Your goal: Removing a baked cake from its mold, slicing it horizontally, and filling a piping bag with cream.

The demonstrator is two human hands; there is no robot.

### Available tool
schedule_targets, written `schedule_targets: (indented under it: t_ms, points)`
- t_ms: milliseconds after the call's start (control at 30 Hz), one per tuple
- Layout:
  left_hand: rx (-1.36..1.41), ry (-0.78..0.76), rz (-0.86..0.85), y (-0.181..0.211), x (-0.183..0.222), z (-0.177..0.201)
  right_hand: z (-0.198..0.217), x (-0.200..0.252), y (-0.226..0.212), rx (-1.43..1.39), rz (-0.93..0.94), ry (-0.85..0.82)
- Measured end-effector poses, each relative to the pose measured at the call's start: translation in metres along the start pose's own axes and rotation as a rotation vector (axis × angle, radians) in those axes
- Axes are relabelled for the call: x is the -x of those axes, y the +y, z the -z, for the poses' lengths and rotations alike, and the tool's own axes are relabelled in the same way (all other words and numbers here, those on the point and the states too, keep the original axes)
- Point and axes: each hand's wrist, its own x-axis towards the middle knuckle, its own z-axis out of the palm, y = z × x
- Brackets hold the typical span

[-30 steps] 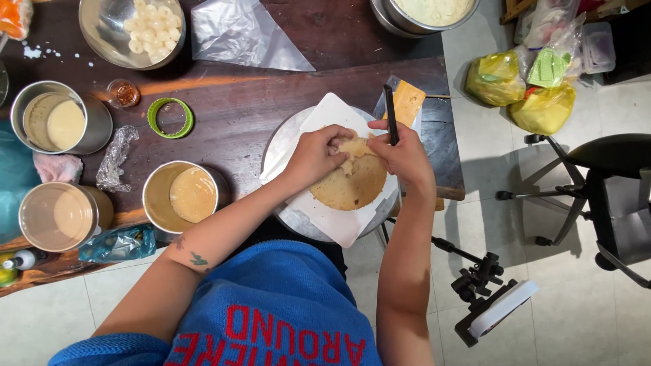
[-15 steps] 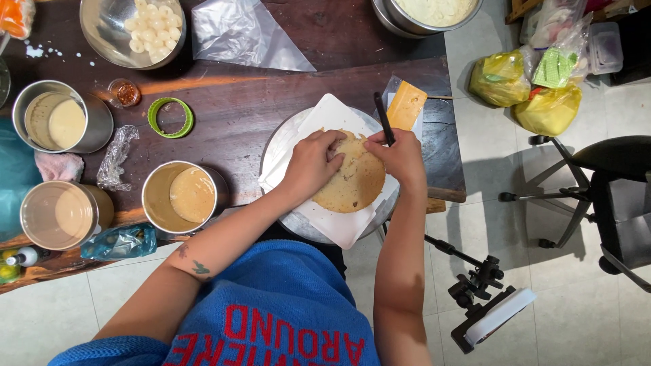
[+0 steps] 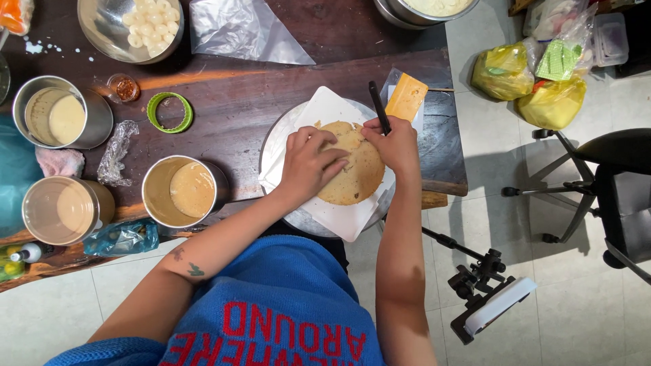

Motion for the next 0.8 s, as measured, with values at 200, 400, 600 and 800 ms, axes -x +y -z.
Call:
schedule_targets:
  t_ms: [200,400,600,800]
  points:
    - [-0.052,-0.134,0.099,-0.006,0.015,-0.017,0.002,0.007,-0.005,0.011,-0.015,0.010]
    - [-0.227,-0.304,-0.145,0.012,0.009,-0.007,0.026,0.049,-0.039,-0.089,-0.130,0.127]
    - [-0.294,-0.435,-0.185,-0.002,0.020,-0.020,0.026,0.126,-0.018,0.058,-0.155,0.216]
    - [-0.173,-0.552,-0.368,0.004,0.008,0.009,-0.014,0.251,-0.007,0.441,0.058,0.496]
